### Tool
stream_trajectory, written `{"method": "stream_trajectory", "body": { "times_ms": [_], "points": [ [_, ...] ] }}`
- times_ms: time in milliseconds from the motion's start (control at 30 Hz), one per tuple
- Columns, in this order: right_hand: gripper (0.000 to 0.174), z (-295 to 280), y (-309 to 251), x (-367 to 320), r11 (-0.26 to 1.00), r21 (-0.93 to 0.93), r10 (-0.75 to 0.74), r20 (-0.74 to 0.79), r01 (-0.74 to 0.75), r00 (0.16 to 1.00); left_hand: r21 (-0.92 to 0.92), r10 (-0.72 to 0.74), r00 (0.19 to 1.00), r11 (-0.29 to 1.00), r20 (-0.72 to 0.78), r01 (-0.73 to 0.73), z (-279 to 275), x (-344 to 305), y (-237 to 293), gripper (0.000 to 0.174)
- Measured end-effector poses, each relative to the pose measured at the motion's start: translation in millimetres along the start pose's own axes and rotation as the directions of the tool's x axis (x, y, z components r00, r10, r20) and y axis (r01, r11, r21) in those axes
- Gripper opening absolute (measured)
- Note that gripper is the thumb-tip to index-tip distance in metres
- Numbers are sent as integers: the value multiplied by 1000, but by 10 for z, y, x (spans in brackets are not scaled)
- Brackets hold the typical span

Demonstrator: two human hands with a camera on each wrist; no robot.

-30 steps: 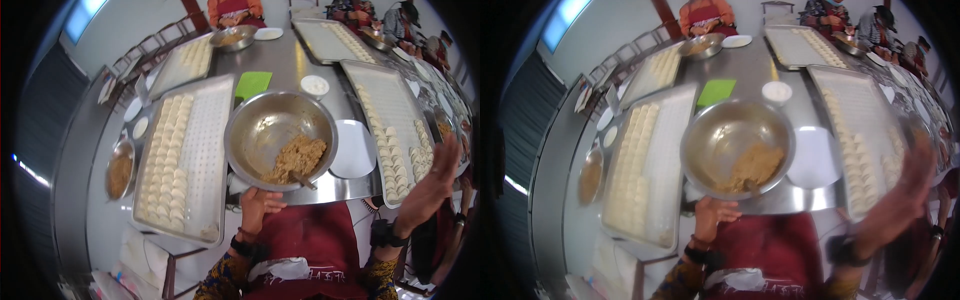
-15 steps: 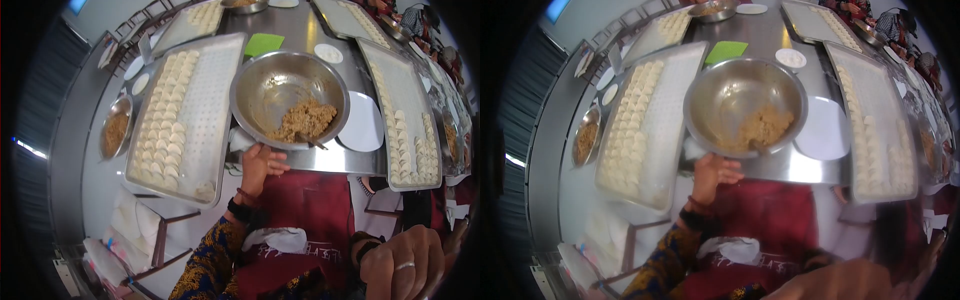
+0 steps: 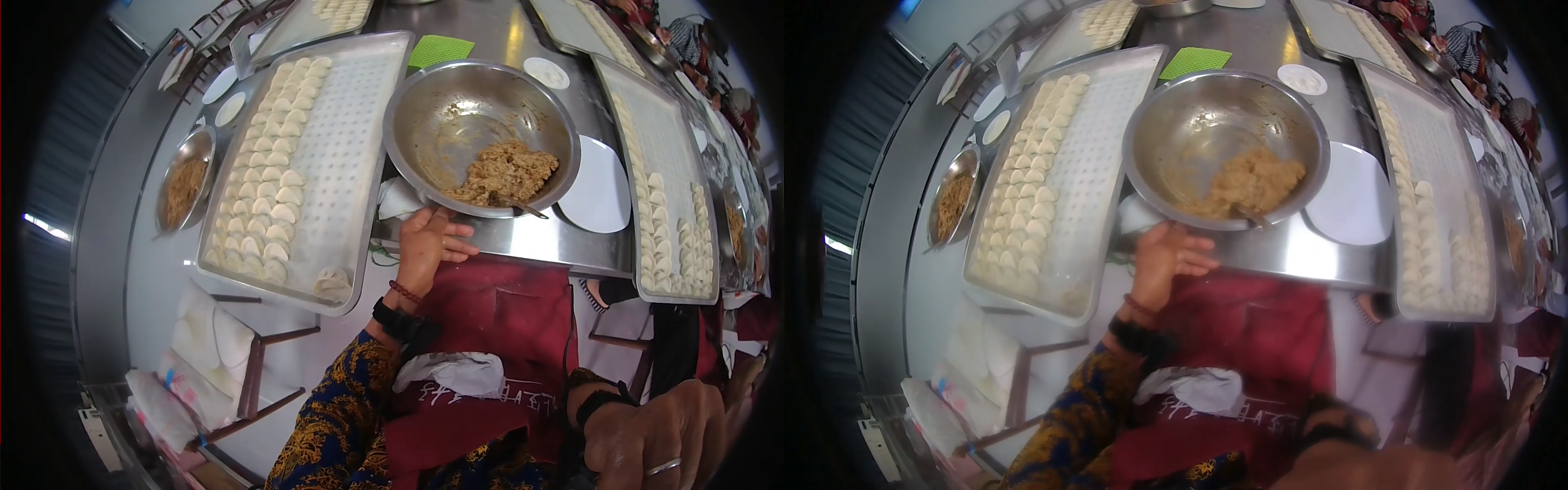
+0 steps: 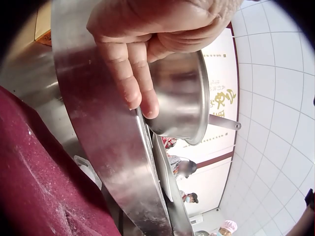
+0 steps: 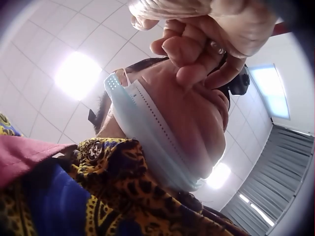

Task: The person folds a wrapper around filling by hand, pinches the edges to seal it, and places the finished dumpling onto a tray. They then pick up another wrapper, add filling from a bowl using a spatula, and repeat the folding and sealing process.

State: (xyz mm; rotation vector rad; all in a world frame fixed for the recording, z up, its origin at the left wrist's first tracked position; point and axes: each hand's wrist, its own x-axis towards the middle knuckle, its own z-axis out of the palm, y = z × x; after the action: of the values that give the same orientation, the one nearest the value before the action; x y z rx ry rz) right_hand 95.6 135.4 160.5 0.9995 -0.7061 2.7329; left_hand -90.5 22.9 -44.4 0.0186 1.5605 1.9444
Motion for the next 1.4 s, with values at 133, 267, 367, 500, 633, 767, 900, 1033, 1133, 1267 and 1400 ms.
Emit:
{"method": "stream_trajectory", "body": {
  "times_ms": [133,267,367,500,633,767,900,1033,1133,1267,1400],
  "points": [
    [48,-18,20,25,999,10,-41,56,40,998,45,8,1000,999,25,-9,-31,1,-8,38],
    [47,-48,32,71,995,43,84,39,-86,996,42,-6,1000,999,16,5,-29,14,-16,38],
    [48,-18,96,28,997,53,50,-13,-50,999,28,-4,1000,1000,19,4,-29,3,-12,38],
    [52,70,156,-43,995,-31,-98,-141,95,985,33,-16,1000,999,17,15,-35,34,-31,38],
    [56,2,130,52,1000,-2,0,-101,-1,995,23,1,1000,1000,15,-2,-42,14,-24,38],
    [58,-125,49,92,993,9,119,-31,-119,992,35,-4,1000,999,20,3,-32,30,-37,37],
    [57,-9,93,42,995,32,101,-144,-98,984,19,17,999,1000,33,-18,-38,17,-30,36],
    [55,-9,99,31,996,33,89,-138,-86,986,1,19,999,1000,41,-19,-48,21,-41,35],
    [54,-7,94,0,997,31,75,-139,-71,988,29,5,999,1000,32,-6,-40,17,-34,35],
    [51,-16,101,-40,998,32,50,-134,-46,990,28,16,999,999,32,-17,-46,27,-40,38],
    [49,-38,98,-68,999,33,26,-125,-22,992,35,17,999,999,30,-18,-40,32,-50,40]
  ]
}}
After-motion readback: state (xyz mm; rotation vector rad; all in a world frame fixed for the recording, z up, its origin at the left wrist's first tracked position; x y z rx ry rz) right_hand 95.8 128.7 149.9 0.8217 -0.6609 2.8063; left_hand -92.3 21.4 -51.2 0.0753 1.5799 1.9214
